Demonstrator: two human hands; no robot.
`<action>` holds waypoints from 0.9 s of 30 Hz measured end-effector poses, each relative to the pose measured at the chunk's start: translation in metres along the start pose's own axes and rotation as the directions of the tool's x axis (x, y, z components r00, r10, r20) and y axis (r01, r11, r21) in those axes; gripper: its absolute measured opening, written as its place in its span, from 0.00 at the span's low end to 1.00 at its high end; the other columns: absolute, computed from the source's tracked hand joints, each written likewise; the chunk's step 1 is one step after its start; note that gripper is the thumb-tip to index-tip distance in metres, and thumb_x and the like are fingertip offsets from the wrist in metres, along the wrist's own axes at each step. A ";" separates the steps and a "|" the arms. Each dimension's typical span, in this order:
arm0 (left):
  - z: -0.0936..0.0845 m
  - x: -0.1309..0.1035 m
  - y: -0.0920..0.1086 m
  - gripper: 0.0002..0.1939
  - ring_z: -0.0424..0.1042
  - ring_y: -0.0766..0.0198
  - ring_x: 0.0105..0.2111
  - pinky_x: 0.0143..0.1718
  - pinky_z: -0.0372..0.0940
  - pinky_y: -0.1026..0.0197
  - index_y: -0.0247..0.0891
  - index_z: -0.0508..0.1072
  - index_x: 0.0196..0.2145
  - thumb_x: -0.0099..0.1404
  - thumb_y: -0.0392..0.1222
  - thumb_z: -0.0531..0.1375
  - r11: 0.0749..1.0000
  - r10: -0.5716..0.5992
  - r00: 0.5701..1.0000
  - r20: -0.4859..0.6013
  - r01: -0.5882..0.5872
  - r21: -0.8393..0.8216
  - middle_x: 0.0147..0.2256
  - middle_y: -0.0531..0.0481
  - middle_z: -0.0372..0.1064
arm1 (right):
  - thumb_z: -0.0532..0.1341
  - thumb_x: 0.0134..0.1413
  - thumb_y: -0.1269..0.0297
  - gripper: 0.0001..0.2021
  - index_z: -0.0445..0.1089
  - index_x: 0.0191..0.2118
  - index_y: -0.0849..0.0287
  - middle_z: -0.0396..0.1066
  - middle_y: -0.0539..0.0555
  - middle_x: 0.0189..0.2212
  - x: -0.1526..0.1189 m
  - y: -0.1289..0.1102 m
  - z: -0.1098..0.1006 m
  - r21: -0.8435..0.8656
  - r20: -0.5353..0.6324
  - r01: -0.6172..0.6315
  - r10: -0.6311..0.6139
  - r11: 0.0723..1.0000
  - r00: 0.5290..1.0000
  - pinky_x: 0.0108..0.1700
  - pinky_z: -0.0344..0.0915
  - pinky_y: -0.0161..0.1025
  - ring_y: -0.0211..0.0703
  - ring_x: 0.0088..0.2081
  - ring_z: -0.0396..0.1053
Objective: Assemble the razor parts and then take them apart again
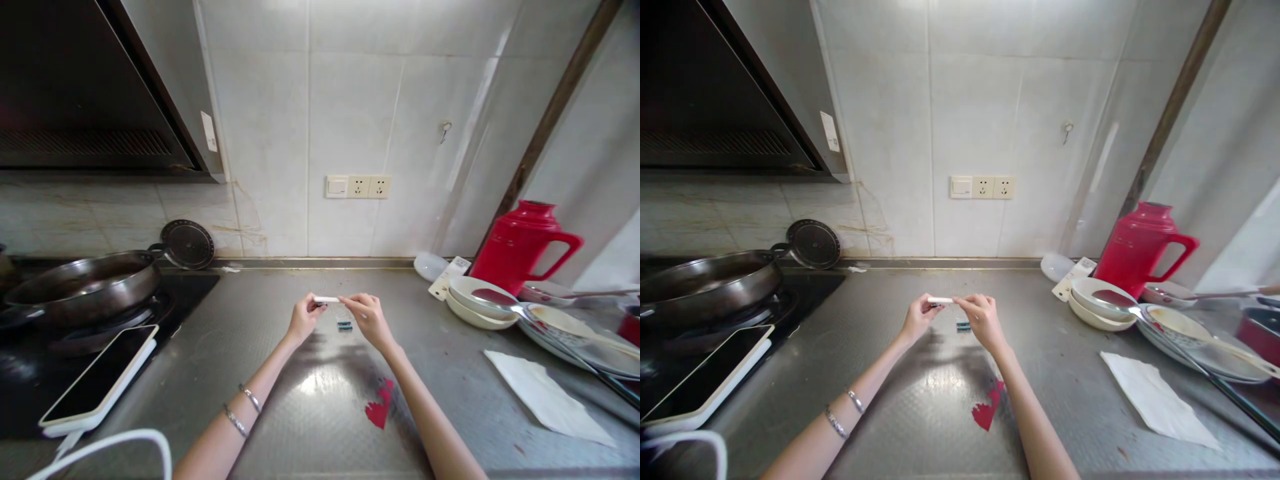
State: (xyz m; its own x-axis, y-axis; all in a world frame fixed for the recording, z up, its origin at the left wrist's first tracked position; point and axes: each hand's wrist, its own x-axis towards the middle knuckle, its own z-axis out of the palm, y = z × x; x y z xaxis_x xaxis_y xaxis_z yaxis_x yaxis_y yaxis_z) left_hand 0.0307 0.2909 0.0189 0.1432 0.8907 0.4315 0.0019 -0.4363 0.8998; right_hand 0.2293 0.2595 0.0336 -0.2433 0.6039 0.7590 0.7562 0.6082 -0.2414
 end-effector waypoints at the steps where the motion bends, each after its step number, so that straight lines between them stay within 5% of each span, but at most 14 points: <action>1: -0.001 0.000 0.000 0.10 0.67 0.67 0.26 0.28 0.59 0.67 0.37 0.63 0.25 0.53 0.43 0.62 1.000 -0.003 1.000 -0.006 0.003 -0.004 0.24 0.54 0.67 | 0.52 0.59 0.66 0.15 0.69 0.48 0.47 0.70 0.53 0.35 -0.001 0.003 -0.002 -0.004 -0.002 -0.006 0.006 1.000 1.000 0.45 0.54 0.41 0.39 0.37 0.65; 27: -0.001 0.001 0.006 0.09 0.65 0.69 0.26 0.29 0.58 0.68 0.36 0.63 0.26 0.53 0.41 0.61 0.999 0.023 0.999 -0.027 -0.022 0.044 0.23 0.55 0.64 | 0.55 0.57 0.62 0.12 0.73 0.43 0.51 0.72 0.53 0.32 0.002 0.004 -0.011 0.129 0.004 -0.093 0.094 0.987 0.996 0.41 0.56 0.38 0.40 0.35 0.67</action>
State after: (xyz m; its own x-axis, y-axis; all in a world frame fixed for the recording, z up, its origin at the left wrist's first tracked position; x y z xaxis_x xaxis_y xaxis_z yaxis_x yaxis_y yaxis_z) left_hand 0.0294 0.2892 0.0242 0.1162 0.8835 0.4538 0.0424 -0.4609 0.8864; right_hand 0.2386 0.2576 0.0410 -0.1738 0.6601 0.7308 0.6911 0.6104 -0.3870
